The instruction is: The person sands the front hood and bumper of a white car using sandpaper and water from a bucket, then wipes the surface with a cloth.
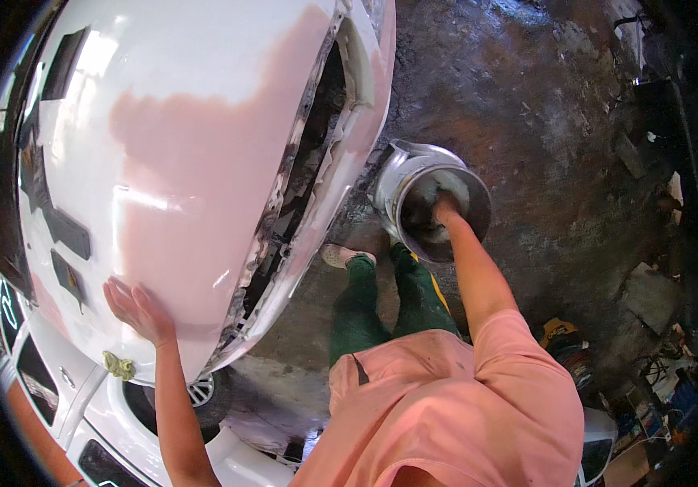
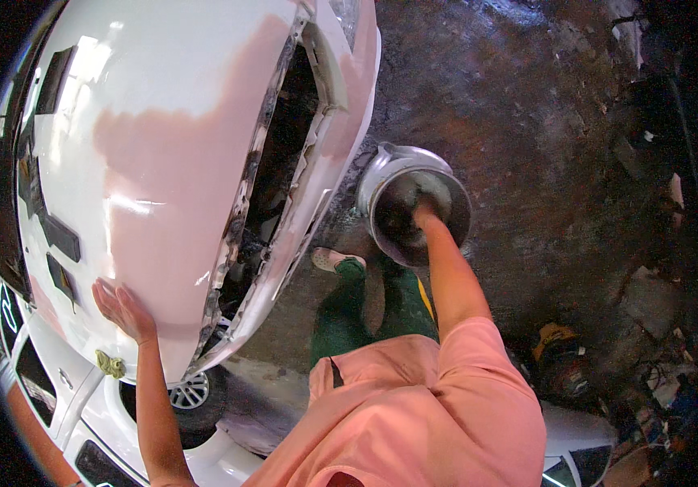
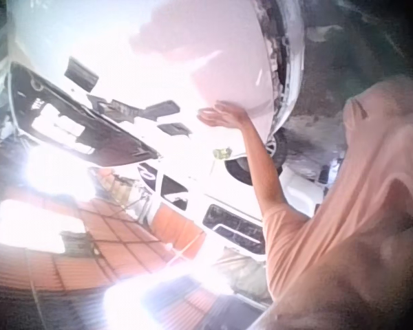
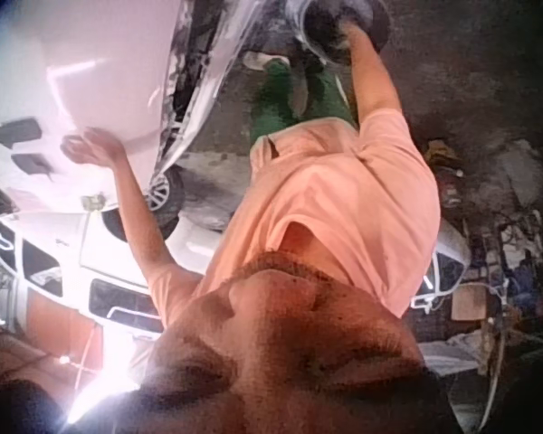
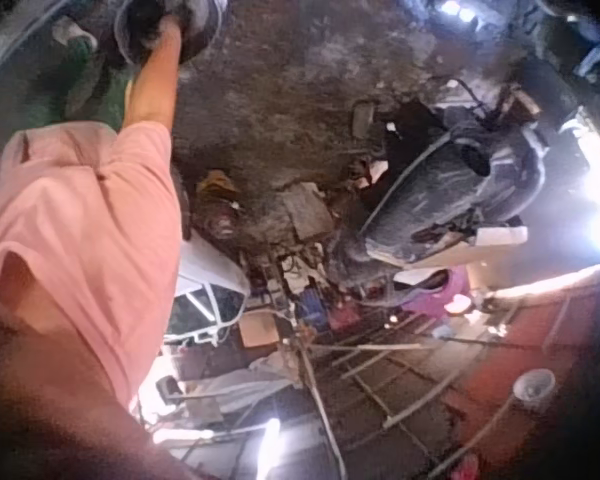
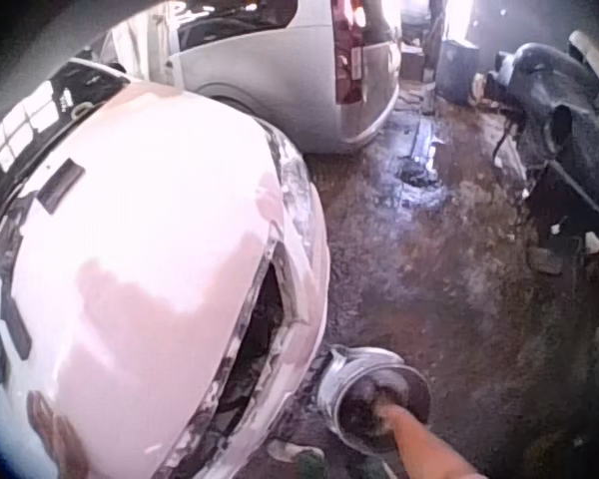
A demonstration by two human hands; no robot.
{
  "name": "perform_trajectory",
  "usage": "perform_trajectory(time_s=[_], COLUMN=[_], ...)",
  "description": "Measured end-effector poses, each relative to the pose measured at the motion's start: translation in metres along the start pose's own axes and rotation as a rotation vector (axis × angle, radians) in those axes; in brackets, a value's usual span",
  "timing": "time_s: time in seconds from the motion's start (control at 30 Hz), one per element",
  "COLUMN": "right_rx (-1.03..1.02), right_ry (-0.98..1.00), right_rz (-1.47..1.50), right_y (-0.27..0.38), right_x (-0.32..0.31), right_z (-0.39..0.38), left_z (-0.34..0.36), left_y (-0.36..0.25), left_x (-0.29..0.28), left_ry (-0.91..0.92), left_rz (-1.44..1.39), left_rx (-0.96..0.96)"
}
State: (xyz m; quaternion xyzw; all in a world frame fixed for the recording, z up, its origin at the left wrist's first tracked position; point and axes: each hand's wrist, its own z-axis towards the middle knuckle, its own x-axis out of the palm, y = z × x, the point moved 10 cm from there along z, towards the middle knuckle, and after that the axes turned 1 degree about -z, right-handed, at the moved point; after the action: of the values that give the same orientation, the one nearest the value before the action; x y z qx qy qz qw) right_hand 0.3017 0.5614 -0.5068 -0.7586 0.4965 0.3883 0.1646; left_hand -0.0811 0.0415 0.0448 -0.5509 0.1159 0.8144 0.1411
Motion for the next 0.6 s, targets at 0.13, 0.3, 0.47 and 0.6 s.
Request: perform_trajectory(time_s=[0.13,0.3,0.47,0.6], right_rx=[0.129,0.127,0.088,0.018], right_ry=[0.249,0.271,0.425,0.449], right_rz=[0.723,1.015,1.166,1.235], right_y=[-0.027,-0.007,0.007,0.017], right_x=[-0.024,-0.125,-0.157,-0.170], right_z=[-0.033,-0.117,-0.159,-0.174], left_z=[0.001,-0.002,0.002,0.001], left_y=[0.002,0.008,0.010,0.008], left_x=[-0.003,-0.003,-0.002,-0.003], left_ry=[-0.068,-0.086,-0.088,-0.083], left_rz=[0.010,0.013,0.007,-0.016], left_rx=[0.038,0.015,0.001,-0.029])
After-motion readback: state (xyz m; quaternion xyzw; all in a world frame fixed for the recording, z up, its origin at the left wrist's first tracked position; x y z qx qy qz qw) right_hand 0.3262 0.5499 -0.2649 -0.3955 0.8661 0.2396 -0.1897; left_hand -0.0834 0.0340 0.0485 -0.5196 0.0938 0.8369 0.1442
